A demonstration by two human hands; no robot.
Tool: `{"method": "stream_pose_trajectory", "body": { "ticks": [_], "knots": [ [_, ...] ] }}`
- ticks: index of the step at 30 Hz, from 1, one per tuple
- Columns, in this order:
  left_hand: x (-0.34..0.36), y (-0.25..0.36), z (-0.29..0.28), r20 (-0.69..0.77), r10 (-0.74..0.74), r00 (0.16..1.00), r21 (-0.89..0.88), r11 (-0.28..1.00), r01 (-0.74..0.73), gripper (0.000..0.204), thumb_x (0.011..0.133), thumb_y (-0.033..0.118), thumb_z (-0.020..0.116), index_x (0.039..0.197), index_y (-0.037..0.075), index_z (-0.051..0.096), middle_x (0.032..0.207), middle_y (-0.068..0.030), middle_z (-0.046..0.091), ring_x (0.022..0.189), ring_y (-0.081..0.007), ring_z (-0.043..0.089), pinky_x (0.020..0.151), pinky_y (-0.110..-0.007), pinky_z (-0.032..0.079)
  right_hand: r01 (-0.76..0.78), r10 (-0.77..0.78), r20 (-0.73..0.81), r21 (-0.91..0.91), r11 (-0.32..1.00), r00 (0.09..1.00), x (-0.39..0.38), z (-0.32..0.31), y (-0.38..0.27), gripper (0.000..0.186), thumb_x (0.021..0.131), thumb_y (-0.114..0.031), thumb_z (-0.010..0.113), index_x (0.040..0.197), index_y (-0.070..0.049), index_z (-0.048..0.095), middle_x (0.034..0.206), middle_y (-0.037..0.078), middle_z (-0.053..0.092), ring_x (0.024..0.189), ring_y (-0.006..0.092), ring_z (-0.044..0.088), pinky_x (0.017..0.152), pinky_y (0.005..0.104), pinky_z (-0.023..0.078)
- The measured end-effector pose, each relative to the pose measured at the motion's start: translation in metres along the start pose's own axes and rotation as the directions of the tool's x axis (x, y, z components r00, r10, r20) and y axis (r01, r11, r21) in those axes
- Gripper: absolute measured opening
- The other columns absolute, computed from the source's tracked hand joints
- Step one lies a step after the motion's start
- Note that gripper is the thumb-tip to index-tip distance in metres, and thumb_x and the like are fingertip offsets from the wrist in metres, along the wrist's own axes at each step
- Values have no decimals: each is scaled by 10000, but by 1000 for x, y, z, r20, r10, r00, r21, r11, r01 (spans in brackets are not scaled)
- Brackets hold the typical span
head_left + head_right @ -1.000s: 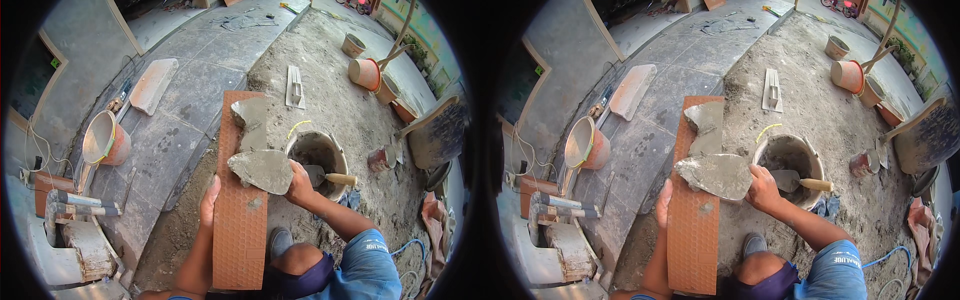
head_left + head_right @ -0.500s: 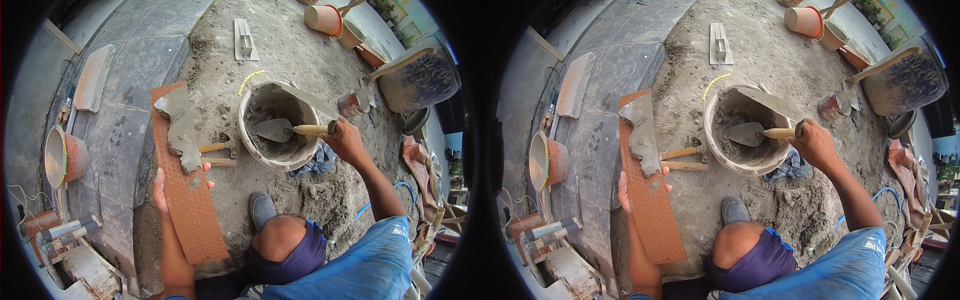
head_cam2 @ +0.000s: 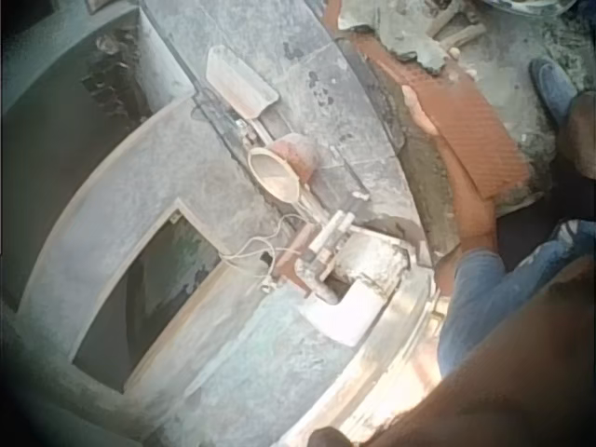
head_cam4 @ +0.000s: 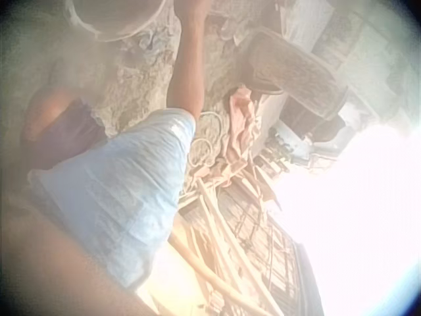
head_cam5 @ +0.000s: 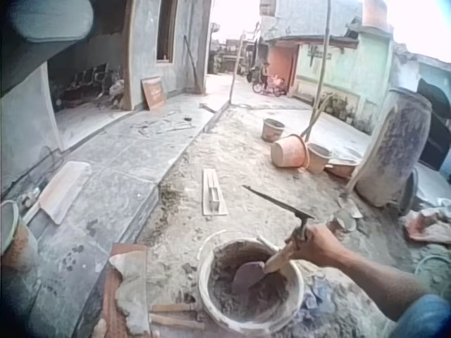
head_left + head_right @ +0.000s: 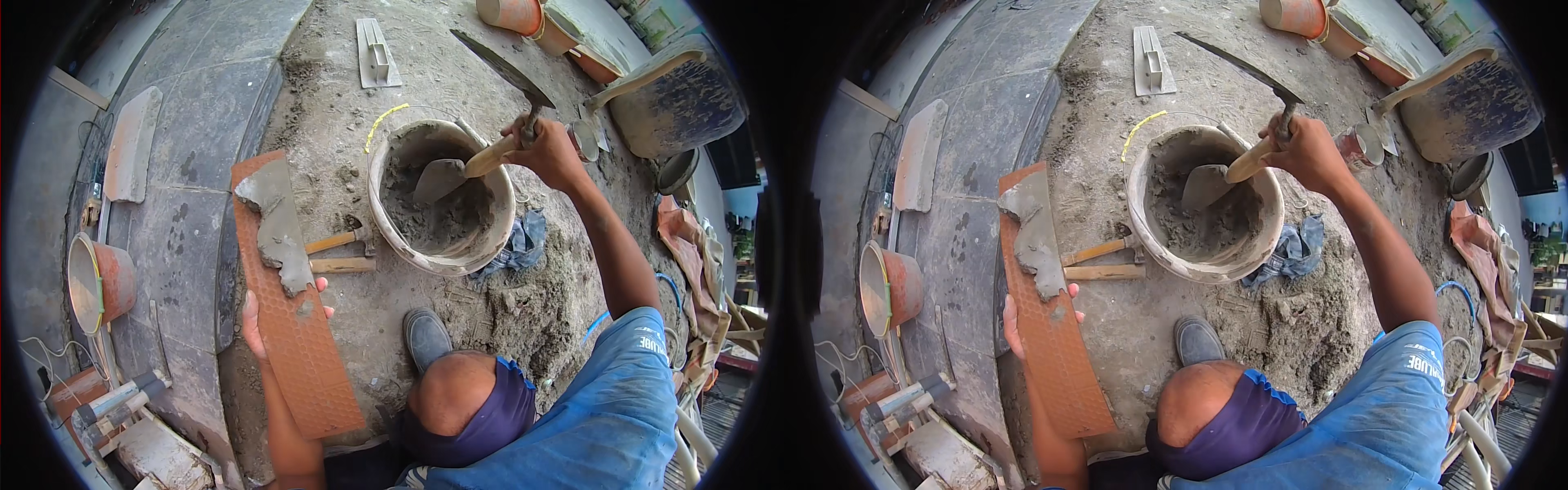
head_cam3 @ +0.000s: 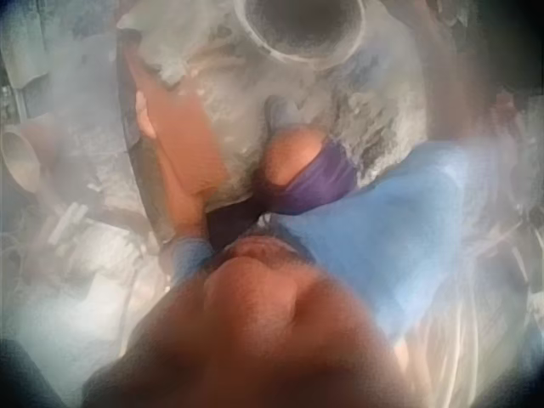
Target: The person scoops cement from a bucket with a trowel and spreads it onto the back of a rectangular tile. They then place the tile onto the prepared floor surface and tap it with a hammer to level it.
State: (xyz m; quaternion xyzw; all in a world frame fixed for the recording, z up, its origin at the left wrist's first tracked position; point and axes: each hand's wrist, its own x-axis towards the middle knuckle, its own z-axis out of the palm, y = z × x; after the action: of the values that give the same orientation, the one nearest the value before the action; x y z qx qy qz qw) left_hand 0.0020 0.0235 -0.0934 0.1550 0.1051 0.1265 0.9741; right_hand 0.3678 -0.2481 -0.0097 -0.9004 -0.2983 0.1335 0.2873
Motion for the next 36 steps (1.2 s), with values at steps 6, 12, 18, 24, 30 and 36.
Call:
{"method": "stream_pose_trajectory", "body": {
  "ticks": [6, 12, 18, 24, 30, 36],
  "knots": [
    [3, -3, 4, 37, 36, 999, -28, 999, -35, 641, 991, 482, 380, 1467, 63, 282, 1424, -255, 382, 1265, -470, 434, 864, -628, 517, 216, -353, -218, -479, 851, 910, 48, 11, -28, 400, 743, -305, 802, 829, 5, 564, 828, 173, 608, 758, 330, 604, 681, 418, 458],
    [-13, 2, -7, -72, -1, 997, 106, 994, 8, 722, 916, 491, 498, 1449, 48, 293, 1357, -227, 452, 1195, -451, 503, 814, -602, 551, 99, 226, 407, -640, 762, 885, -39, -24, -61, 422, 743, -360, 786, 815, 26, 629, 780, 183, 648, 803, 375, 638, 702, 450, 475],
    [45, -51, 16, -6, -81, 997, 201, 976, 80, 862, 790, 457, 626, 1461, 41, 278, 1341, -244, 461, 1129, -367, 572, 812, -501, 561, 279, 365, 510, -803, 526, 779, -15, 55, 1, 192, 812, -194, 677, 915, -43, 736, 910, 129, 721, 865, 287, 707, 716, 394, 569],
    [81, -90, -2, 67, -161, 985, 93, 984, 155, 865, 776, 383, 644, 1457, 3, 269, 1378, -239, 444, 1141, -335, 570, 850, -488, 549, 454, 466, 558, -830, 323, 687, 19, 119, -14, 289, 796, -164, 700, 1069, -72, 723, 1059, 81, 715, 997, 242, 686, 775, 395, 567],
    [79, -102, -3, 55, -116, 992, 11, 993, 116, 864, 787, 368, 630, 1486, 58, 228, 1395, -254, 417, 1136, -336, 572, 858, -486, 557, 600, 499, 685, -719, 351, 530, 25, 111, -17, 278, 803, -158, 654, 1050, -56, 730, 1042, 108, 718, 988, 280, 688, 751, 389, 567],
    [78, -106, 9, -2, -96, 995, 44, 994, 96, 876, 760, 366, 638, 1473, 41, 245, 1389, -219, 433, 1140, -308, 569, 871, -466, 556, 596, 634, 743, -615, 517, 217, 25, 113, -21, 238, 846, -180, 592, 934, 8, 708, 839, 134, 706, 764, 256, 699, 658, 409, 561]
  ]
}}
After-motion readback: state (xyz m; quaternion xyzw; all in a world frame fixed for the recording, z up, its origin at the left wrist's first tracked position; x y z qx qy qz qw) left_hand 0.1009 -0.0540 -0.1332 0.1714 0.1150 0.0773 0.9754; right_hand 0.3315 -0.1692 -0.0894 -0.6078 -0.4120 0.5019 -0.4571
